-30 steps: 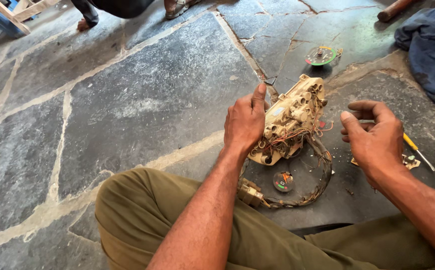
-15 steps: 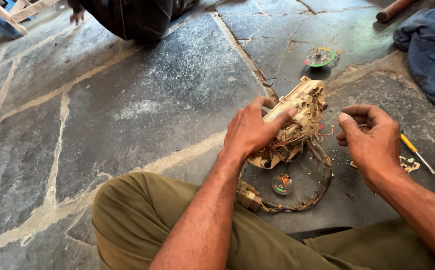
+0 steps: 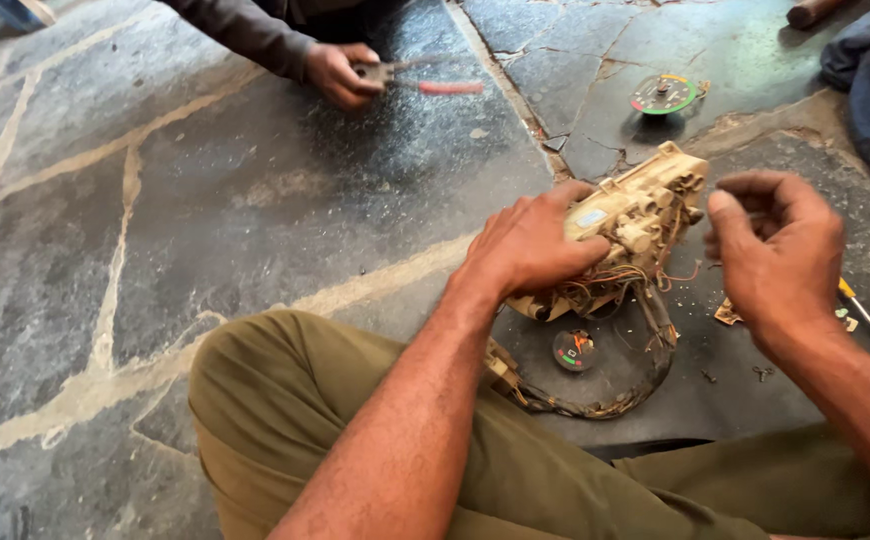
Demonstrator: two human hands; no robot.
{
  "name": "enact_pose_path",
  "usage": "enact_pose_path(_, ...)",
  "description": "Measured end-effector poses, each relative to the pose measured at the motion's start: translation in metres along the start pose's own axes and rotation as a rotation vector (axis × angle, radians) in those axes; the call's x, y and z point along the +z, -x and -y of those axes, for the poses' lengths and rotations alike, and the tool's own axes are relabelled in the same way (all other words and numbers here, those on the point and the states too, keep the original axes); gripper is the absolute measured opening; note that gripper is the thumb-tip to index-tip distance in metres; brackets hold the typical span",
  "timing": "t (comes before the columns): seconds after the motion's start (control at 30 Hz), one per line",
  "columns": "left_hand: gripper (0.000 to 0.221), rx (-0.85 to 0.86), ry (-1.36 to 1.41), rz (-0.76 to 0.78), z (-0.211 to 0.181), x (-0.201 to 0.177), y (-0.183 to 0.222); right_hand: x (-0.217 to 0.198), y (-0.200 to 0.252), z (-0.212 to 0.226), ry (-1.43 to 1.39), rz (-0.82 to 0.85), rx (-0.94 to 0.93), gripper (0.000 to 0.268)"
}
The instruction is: The person sits on the floor and uses a screwdriver to remove screws from a beige plastic housing containing a circuit board and wiring. They then use pliers to adjust or remove a small component from the assembly.
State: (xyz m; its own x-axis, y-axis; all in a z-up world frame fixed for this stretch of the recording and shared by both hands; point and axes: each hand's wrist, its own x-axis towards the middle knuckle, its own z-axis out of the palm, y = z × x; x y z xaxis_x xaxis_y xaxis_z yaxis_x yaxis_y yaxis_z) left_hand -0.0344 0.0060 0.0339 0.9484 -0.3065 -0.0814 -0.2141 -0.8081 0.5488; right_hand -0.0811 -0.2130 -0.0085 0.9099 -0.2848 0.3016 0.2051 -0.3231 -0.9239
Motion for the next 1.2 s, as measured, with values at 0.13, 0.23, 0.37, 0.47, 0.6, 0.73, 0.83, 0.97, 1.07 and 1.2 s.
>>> enact_pose_path(0.13,0.076,0.012,-0.067,0.011,-0.012,0.0,0.009,0.006,-0.008,0.033,0.106,-0.002,-0.297,0.02)
enact_pose_path(0.23,0.068,0.012,-0.1,0.017,-0.02,0.003,0.017,0.02,-0.022,0.052,0.093,0.049,-0.388,0.023)
enact_pose_path(0.37,0.063,0.08,-0.141,-0.012,-0.022,0.009,0.025,0.056,-0.05,0.065,0.287,0.239,-0.402,0.037)
enact_pose_path(0.47,0.063,0.099,-0.338,0.09,-0.02,0.022,0.025,0.093,-0.063,0.068,0.428,0.447,-0.361,0.047)
enact_pose_path(0.6,0.067,0.222,-0.298,-0.1,-0.009,0.042,0.024,0.145,-0.066,0.072,0.711,0.727,-0.327,0.06)
enact_pose_path(0.73,0.066,0.201,-0.416,-0.086,0.003,0.056,0.012,0.196,-0.055,0.07,0.813,0.893,-0.434,0.074)
enact_pose_path(0.83,0.066,0.194,-0.427,-0.074,0.005,0.061,0.006,0.231,-0.045,0.074,0.858,1.04,-0.379,0.084)
enact_pose_path(0.97,0.065,0.205,-0.447,-0.061,0.0,0.064,0.001,0.264,-0.028,0.077,0.922,1.132,-0.253,0.088)
enact_pose_path(1.07,0.064,0.208,-0.454,-0.047,0.0,0.06,-0.001,0.276,-0.02,0.069,0.999,1.134,-0.177,0.083)
enact_pose_path(1.2,0.063,0.188,-0.422,-0.028,-0.002,0.058,0.003,0.28,-0.018,0.053,1.044,1.07,-0.163,0.063)
